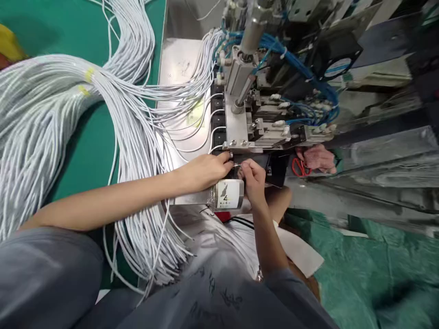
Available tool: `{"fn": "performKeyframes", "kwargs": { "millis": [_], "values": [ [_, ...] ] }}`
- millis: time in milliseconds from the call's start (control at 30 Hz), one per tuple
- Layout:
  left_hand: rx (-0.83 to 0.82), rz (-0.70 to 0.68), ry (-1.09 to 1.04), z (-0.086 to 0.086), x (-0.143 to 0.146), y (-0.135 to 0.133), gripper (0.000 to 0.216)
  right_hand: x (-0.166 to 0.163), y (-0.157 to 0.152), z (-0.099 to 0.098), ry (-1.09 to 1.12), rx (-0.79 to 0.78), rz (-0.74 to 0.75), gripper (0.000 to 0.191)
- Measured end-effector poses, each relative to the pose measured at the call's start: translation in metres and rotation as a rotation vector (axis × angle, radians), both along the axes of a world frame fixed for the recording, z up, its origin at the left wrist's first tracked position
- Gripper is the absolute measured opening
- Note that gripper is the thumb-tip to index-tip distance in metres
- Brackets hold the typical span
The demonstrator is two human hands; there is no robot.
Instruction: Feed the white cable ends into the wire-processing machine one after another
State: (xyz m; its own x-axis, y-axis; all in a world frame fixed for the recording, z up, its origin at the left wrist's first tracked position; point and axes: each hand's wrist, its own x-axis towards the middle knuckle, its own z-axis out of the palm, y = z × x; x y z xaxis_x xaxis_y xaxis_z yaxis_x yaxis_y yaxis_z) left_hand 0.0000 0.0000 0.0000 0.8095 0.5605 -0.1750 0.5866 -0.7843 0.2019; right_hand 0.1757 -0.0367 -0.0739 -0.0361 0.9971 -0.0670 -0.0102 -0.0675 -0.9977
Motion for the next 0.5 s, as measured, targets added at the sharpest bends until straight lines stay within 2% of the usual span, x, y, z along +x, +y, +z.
{"fn": "performKeyframes", "kwargs": {
  "millis": [267, 500],
  "values": [
    [0.042, -0.028, 0.064, 0.0013, 0.0002, -0.0025, 0.039, 0.0041, 0.0018, -0.0041, -0.074, -0.044, 0.071, 0.037],
    [0.113, -0.053, 0.058, -0.0026, -0.0001, -0.0022, 0.037, 0.0051, 0.0035, -0.0043, -0.090, -0.040, 0.059, 0.032]
  ]
}}
